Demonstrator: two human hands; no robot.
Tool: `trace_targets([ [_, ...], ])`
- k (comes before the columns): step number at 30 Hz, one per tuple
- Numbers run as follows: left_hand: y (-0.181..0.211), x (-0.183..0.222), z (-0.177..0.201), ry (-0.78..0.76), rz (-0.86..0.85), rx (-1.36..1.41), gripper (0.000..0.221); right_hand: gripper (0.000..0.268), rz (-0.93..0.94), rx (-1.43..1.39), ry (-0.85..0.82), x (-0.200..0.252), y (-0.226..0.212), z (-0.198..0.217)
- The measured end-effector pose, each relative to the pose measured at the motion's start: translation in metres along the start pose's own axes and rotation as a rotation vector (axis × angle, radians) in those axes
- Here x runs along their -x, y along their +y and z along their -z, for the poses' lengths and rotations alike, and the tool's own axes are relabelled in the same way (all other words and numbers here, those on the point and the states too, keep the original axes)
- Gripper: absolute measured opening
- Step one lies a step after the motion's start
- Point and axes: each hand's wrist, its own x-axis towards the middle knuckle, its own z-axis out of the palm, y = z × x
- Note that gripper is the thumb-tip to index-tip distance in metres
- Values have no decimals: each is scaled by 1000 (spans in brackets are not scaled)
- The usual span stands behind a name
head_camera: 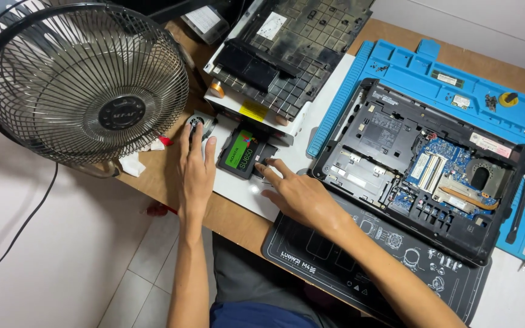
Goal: Disconnecting internal ribbon cables and removing an SSD from a laptop during a repair process.
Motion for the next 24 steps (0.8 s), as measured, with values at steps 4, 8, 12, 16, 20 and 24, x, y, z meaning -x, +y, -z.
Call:
trace_targets([
  [4,10,-2,5,-16,22,-2,61,43,-10,13,-10,0,1,1],
  [8,5,-4,1,-6,22,-26,62,38,-22,25,-14,-1,4,-2],
  [12,-6,-3,-7,30,-15,-85,62,31,-22,42,-2,-1,3,-2],
  [16,-10,-2,-13,27,-34,-98,64,30,-14,37,12,-3,5,-4],
  [20,-25,-1,-25,117,-129,-153,59,30,3,64,58,-8,6,-8],
  [24,-39,3,-37,247,-417,-120,48,30,20,35,85,-11,7,-8],
])
